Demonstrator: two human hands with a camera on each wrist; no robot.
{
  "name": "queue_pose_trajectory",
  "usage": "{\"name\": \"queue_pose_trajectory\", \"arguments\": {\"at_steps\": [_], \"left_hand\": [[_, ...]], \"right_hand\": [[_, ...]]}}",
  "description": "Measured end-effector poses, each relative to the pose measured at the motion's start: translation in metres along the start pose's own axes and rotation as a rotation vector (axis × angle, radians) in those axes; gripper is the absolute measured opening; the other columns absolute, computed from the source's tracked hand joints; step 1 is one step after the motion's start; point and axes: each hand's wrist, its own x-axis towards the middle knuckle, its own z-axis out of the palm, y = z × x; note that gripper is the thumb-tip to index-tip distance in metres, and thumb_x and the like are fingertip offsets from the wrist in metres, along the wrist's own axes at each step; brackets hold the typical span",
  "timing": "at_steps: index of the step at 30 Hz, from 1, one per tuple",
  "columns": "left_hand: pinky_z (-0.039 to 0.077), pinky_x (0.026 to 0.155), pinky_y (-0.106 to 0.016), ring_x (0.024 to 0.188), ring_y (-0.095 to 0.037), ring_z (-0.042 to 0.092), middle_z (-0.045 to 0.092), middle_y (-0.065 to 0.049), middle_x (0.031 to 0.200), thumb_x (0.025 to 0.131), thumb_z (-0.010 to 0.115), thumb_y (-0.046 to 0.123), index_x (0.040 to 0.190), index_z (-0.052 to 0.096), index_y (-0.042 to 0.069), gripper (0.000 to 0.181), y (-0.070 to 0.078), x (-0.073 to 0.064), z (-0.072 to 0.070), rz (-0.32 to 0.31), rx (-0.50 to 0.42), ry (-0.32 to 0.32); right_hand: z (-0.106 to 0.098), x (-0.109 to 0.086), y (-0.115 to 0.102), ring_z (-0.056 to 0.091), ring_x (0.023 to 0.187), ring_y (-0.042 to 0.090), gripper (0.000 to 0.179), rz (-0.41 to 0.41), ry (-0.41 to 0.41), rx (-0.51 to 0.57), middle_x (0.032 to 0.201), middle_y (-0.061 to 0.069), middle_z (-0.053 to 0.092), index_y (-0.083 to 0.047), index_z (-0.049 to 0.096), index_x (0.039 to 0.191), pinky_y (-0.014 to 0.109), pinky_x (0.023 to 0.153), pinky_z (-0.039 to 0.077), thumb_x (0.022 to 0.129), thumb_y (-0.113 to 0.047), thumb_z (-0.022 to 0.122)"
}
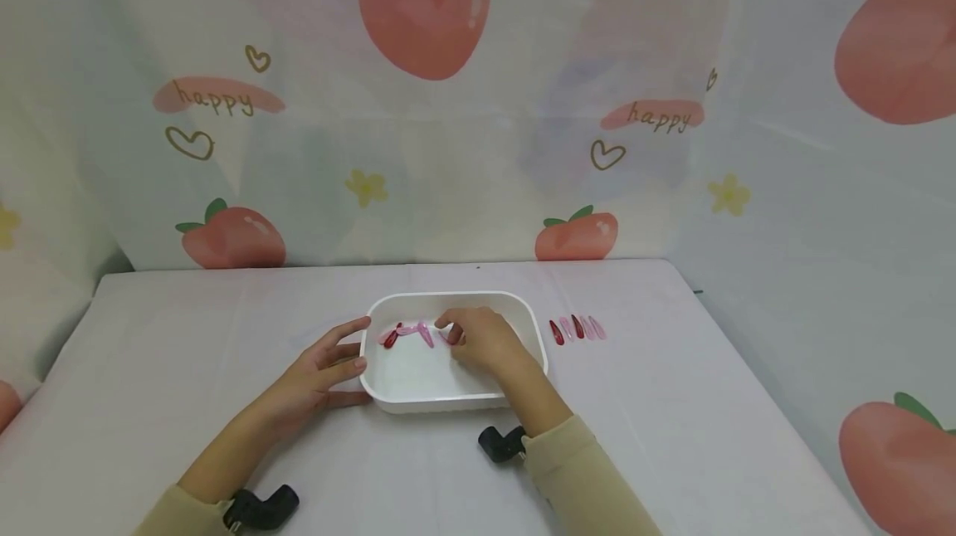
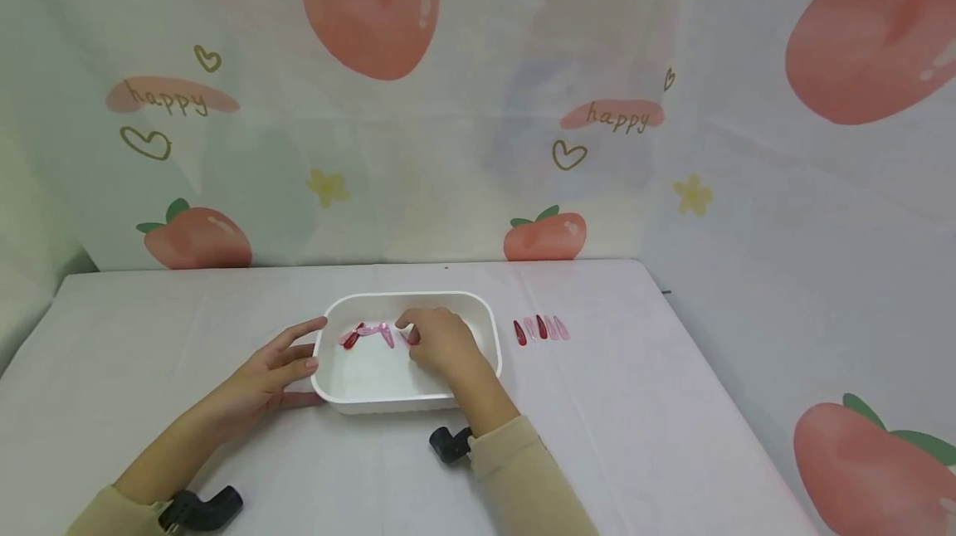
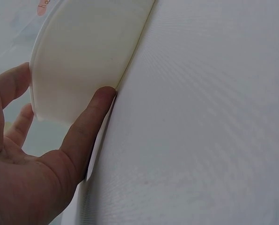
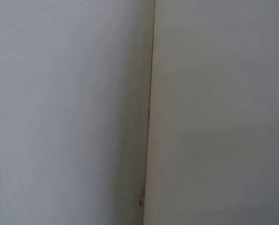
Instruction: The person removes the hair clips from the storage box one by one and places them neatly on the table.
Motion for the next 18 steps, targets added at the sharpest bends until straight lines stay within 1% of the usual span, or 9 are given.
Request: {"name": "queue_pose_trajectory", "arguments": {"at_steps": [5, 9, 15, 18], "left_hand": [[0.056, 0.092, -0.052, 0.134, -0.043, 0.046, 0.028, -0.023, 0.157, 0.101, 0.059, 0.016, 0.156, 0.028, 0.024, 0.063, 0.0007, -0.0002, -0.0007, -0.005, -0.010, -0.003], [0.056, 0.093, -0.052, 0.135, -0.043, 0.045, 0.028, -0.023, 0.157, 0.101, 0.059, 0.016, 0.156, 0.028, 0.025, 0.063, 0.0009, -0.0004, -0.0010, -0.005, -0.015, -0.005], [0.056, 0.093, -0.052, 0.134, -0.044, 0.045, 0.028, -0.023, 0.157, 0.101, 0.058, 0.016, 0.157, 0.027, 0.023, 0.064, 0.0009, -0.0005, -0.0010, -0.004, -0.011, -0.007], [0.056, 0.092, -0.052, 0.134, -0.044, 0.045, 0.028, -0.023, 0.156, 0.101, 0.058, 0.016, 0.157, 0.027, 0.023, 0.064, 0.0011, -0.0005, -0.0006, -0.005, -0.010, -0.006]], "right_hand": [[-0.0013, -0.0017, -0.0011, 0.056, 0.079, 0.015, 0.032, 0.011, 0.013, 0.009, 0.087, -0.002, 0.066, -0.019, 0.072, 0.115, 0.029, 0.074, 0.049, 0.087, -0.004, 0.071], [-0.0024, -0.0026, -0.0018, 0.057, 0.080, 0.016, 0.029, 0.028, 0.013, 0.031, 0.087, -0.001, 0.066, -0.018, 0.072, 0.115, 0.030, 0.075, 0.051, 0.089, -0.007, 0.071], [-0.0020, -0.0011, 0.0017, 0.058, 0.081, 0.015, 0.031, 0.034, 0.025, 0.080, 0.089, -0.002, 0.067, -0.018, 0.072, 0.115, 0.030, 0.075, 0.051, 0.088, -0.005, 0.070], [-0.0025, 0.0004, 0.0037, 0.058, 0.081, 0.016, 0.033, 0.029, 0.038, 0.134, 0.089, -0.001, 0.067, -0.018, 0.072, 0.115, 0.029, 0.074, 0.051, 0.087, -0.002, 0.068]]}}
